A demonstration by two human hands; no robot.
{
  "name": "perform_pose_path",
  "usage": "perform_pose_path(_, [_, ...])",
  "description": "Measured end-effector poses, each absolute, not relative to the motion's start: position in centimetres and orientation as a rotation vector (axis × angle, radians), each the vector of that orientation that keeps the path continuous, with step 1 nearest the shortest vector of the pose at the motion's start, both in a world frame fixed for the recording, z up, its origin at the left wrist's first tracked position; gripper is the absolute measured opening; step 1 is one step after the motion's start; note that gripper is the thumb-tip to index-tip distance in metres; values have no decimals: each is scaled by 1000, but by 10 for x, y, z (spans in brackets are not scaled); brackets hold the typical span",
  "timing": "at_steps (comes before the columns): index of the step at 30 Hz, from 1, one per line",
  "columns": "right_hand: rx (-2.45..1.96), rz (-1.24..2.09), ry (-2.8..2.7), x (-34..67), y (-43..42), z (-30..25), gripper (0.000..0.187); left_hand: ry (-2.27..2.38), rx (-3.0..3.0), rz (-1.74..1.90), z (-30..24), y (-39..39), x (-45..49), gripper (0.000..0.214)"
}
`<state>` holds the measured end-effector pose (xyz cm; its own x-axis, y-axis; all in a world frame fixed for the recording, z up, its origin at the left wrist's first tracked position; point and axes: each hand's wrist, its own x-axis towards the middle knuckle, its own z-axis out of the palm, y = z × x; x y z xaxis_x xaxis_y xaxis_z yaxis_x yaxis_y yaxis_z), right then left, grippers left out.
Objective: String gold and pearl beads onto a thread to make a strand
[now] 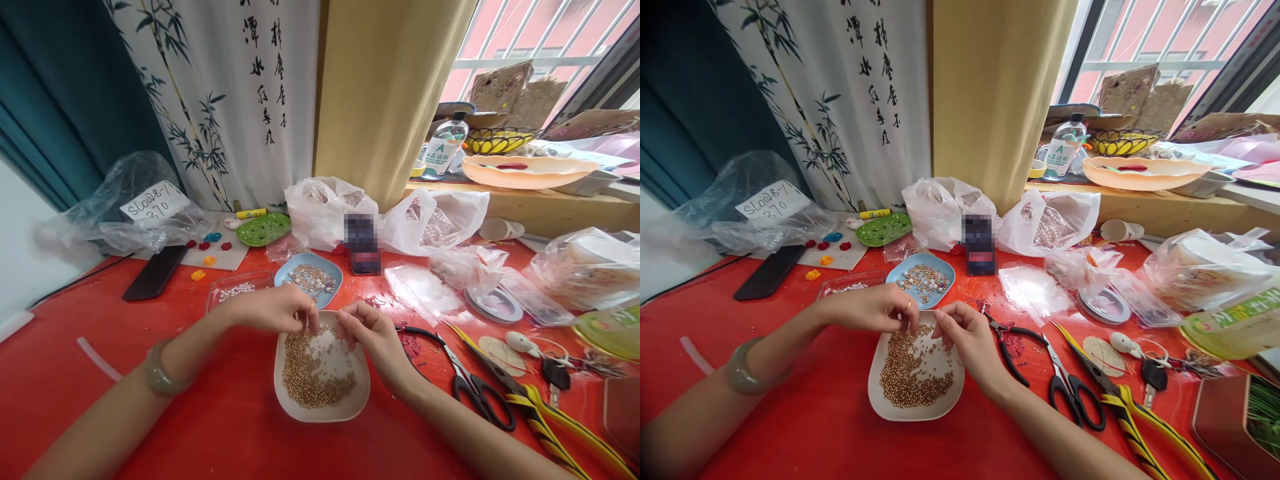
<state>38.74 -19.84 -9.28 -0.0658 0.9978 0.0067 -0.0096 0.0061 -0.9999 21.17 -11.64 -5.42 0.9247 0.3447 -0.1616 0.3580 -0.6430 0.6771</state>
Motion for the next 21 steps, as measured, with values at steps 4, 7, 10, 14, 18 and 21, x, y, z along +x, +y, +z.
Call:
perform_pose_path(4, [-1190, 1247, -1221, 387, -197, -93, 21, 476, 2482, -95, -59, -128, 223, 19])
perform_pose_path(7, [-1220, 1241, -1217, 387, -197, -96, 15, 419, 2498, -160, -70, -130, 229, 16])
perform_pose_path(10, [-1209, 1244, -1230, 388, -196, -100, 10, 355, 2421, -240, -79, -130, 232, 17])
perform_pose_path(14, [-1164, 1201, -1259, 395, -193, -96, 25, 396, 2368, -291, -81, -130, 230, 14])
perform_pose_path(18, [-1134, 1114, -1313, 405, -190, -74, 36, 476, 2370, -344, -78, -133, 229, 11])
perform_pose_path(21, [-1166, 1058, -1322, 413, -190, -57, 20, 510, 2396, -350, -75, -135, 230, 9])
